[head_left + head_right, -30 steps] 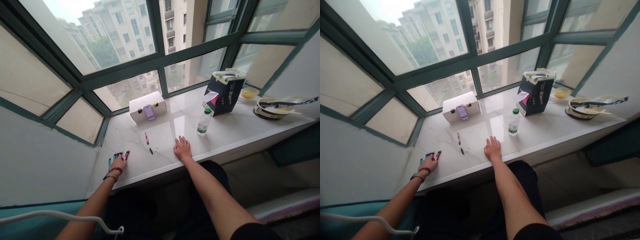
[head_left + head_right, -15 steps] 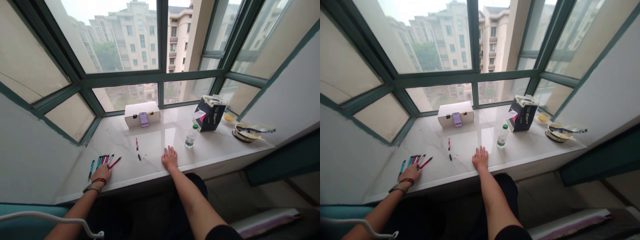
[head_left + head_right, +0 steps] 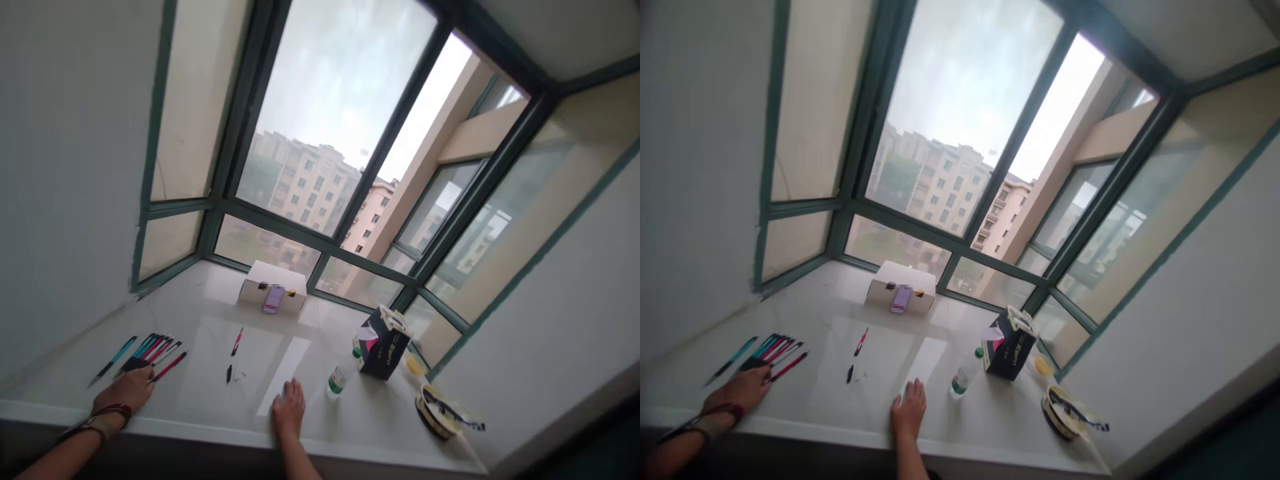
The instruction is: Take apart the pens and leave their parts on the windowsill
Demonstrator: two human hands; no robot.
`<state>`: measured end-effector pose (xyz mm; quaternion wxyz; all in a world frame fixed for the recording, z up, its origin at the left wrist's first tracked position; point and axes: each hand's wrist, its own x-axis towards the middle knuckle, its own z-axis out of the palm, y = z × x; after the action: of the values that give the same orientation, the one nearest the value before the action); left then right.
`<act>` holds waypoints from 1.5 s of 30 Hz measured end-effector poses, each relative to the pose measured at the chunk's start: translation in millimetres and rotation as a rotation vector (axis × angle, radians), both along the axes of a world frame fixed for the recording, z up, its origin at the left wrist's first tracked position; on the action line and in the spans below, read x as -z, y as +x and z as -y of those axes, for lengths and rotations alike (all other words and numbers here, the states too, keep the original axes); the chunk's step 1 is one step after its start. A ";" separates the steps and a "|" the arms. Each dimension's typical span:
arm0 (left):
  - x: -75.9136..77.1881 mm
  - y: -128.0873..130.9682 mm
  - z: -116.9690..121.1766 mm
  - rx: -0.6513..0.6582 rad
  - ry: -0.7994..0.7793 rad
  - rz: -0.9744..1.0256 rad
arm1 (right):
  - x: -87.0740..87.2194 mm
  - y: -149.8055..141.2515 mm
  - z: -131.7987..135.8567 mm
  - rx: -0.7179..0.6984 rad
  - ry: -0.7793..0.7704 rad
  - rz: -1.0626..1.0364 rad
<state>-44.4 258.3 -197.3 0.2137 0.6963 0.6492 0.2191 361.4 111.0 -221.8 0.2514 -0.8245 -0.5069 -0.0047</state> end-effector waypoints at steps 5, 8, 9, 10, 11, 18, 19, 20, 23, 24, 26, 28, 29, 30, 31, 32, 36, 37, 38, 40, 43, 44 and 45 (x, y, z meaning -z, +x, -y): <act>-11.6 18.6 42.1 -0.158 -0.042 0.382 | -4.5 -4.4 3.0 0.089 0.139 -0.250; -12.2 45.4 85.9 -0.230 -0.235 0.761 | -10.6 -33.8 10.4 0.086 0.299 -0.534; -10.6 56.3 102.8 -0.216 -0.301 0.891 | -11.0 -49.1 15.3 0.051 0.354 -0.618; -8.6 67.3 120.0 -0.227 -0.350 0.996 | -10.5 -66.8 21.7 -0.029 0.390 -0.688; -6.8 78.1 137.1 -0.255 -0.415 1.078 | -9.6 -86.0 29.6 -0.096 0.405 -0.750; -29.5 116.1 214.7 -0.190 -0.563 1.317 | -33.3 -186.4 90.1 -0.298 0.228 -1.021; -35.9 116.5 218.3 -0.156 -0.551 1.349 | -41.3 -189.3 93.6 -0.315 0.205 -1.020; -41.7 116.8 220.7 -0.136 -0.551 1.369 | -49.1 -189.6 95.4 -0.323 0.181 -1.020; -51.6 119.1 223.9 -0.118 -0.577 1.416 | -66.0 -182.3 95.0 -0.340 0.117 -1.071; -52.6 120.5 224.4 -0.114 -0.577 1.439 | -68.9 -179.2 94.0 -0.345 0.100 -1.105; -53.3 123.1 225.1 -0.091 -0.557 1.481 | -72.1 -174.0 92.4 -0.337 0.065 -1.198; -55.1 124.0 226.5 -0.036 -0.495 1.489 | -75.1 -171.3 93.1 -0.292 0.036 -1.305; -57.1 123.6 227.6 0.007 -0.451 1.472 | -77.8 -170.9 94.6 -0.266 0.023 -1.351; -59.9 122.6 228.9 0.055 -0.404 1.443 | -81.7 -171.0 97.2 -0.247 0.005 -1.385; -63.2 121.2 230.3 0.104 -0.362 1.403 | -86.8 -171.5 100.5 -0.240 -0.016 -1.405; -66.7 119.7 231.8 0.151 -0.331 1.356 | -92.9 -172.3 104.4 -0.244 -0.033 -1.411; -77.6 112.8 234.5 0.233 -0.283 1.170 | -119.3 -173.5 118.4 -0.319 -0.016 -1.426; -79.3 110.3 234.1 0.220 -0.249 1.142 | -124.5 -172.1 120.3 -0.336 0.007 -1.424; -81.0 107.0 233.4 0.189 -0.199 1.123 | -128.7 -169.7 121.5 -0.349 0.025 -1.413; -85.2 97.7 231.5 0.085 -0.069 1.080 | -134.7 -162.4 122.5 -0.367 0.049 -1.347; -96.8 79.2 230.5 -0.071 0.148 0.908 | -141.7 -151.5 123.8 -0.390 0.044 -1.165; -102.0 73.3 231.0 -0.070 0.209 0.833 | -144.4 -149.9 124.6 -0.399 0.033 -1.099; -107.5 68.3 232.1 -0.029 0.248 0.763 | -147.6 -149.9 125.7 -0.409 0.022 -1.037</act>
<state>23.9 26.2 -89.8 0.3509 0.5762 0.5015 0.5416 211.4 -14.7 -74.2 0.4721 -0.6011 -0.4664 0.4453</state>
